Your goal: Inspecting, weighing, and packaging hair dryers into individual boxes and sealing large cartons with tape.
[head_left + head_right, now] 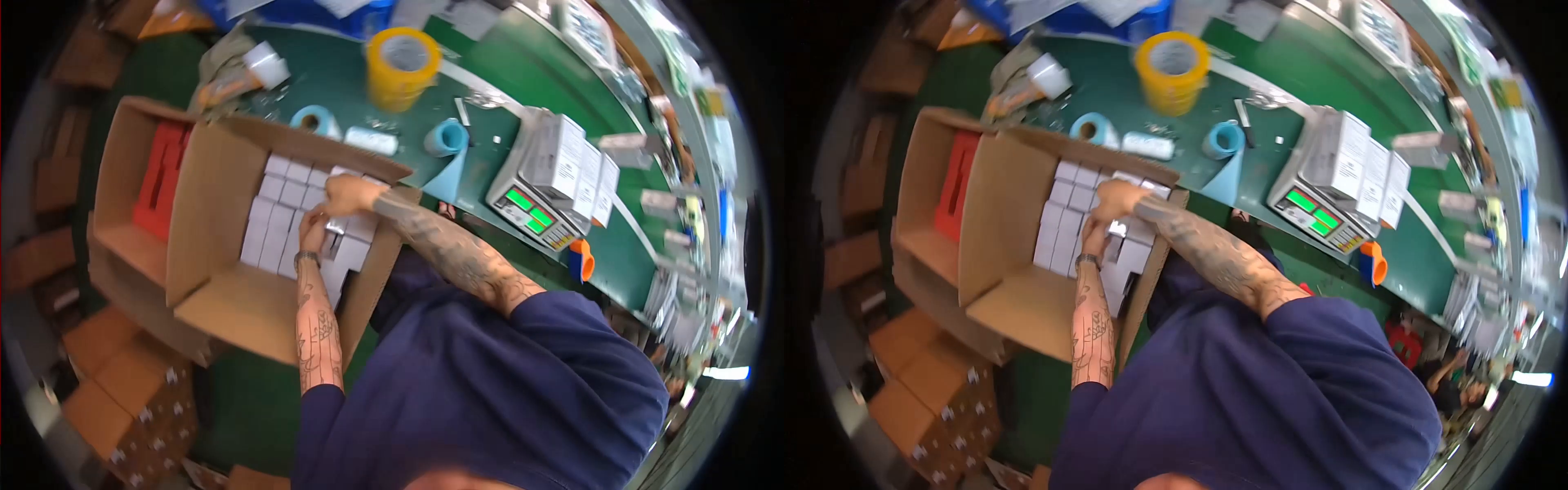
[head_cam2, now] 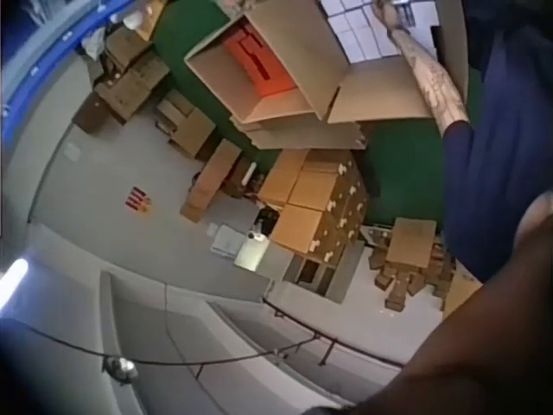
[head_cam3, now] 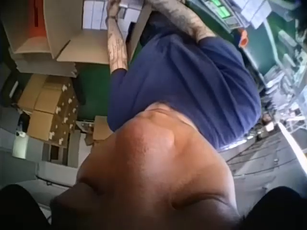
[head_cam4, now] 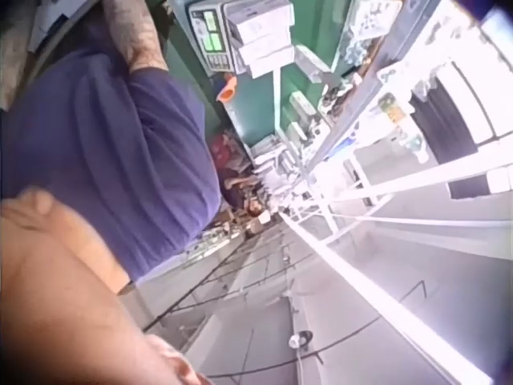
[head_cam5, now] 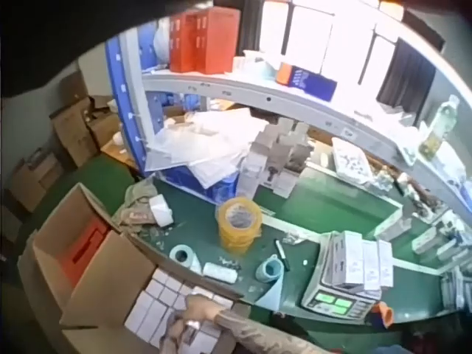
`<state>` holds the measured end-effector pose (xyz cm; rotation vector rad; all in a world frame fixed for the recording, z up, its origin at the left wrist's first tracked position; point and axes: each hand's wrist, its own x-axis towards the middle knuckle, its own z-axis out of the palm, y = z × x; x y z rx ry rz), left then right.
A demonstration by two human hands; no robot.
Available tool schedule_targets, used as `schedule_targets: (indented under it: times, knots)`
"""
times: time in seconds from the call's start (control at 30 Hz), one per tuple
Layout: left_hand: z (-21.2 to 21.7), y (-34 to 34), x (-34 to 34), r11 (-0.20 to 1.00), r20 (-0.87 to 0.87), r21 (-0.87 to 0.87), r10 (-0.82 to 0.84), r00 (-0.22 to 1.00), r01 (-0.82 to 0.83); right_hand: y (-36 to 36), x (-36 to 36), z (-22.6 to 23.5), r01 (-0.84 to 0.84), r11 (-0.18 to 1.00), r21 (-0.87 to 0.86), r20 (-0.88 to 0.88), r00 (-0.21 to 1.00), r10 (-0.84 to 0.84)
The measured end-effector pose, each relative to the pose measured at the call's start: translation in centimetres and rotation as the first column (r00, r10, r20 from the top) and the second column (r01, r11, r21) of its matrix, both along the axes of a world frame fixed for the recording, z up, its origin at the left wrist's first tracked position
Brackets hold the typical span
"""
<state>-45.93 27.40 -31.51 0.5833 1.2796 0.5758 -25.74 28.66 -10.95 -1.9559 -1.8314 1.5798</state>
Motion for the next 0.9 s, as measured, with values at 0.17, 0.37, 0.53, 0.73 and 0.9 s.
schedule_targets:
  times: [0.17, 0.37, 0.53, 0.73, 0.9]
  knots:
    - [0.4, 4.2, -2.6, 0.795, -0.535, 0.120, -0.453, 0.713, 0.595, -10.0, 12.3, 11.6, 0.282, 0.947, 0.153, -0.656, 0.746, -0.116]
    - [27.3, -0.2, 15.5, 0.576, -0.280, 0.812, 0.234, 0.931, 0.100, -30.2, 34.6, 11.9, 0.451, 0.396, 0.799, 0.501, -0.138, -0.854]
    - [28.0, -7.9, 35.7, 0.408, -0.274, 0.641, -0.669, 0.690, 0.650, -32.8, 34.7, 7.0, 0.830, 0.153, 0.536, 0.248, 0.018, -0.969]
    - [26.9, -14.0, 42.5, 0.234, -0.588, 0.558, -0.566, 0.578, 0.796, -31.9, 32.6, 6.4, 0.757, 0.102, 0.646, 0.124, 0.027, -0.992]
    - [35.0, -10.1, 34.8, 0.230, -0.559, 0.772, -0.196, 0.805, 0.592, -25.6, 27.4, 11.6, 0.769, 0.055, 0.636, -0.164, 0.204, -0.965]
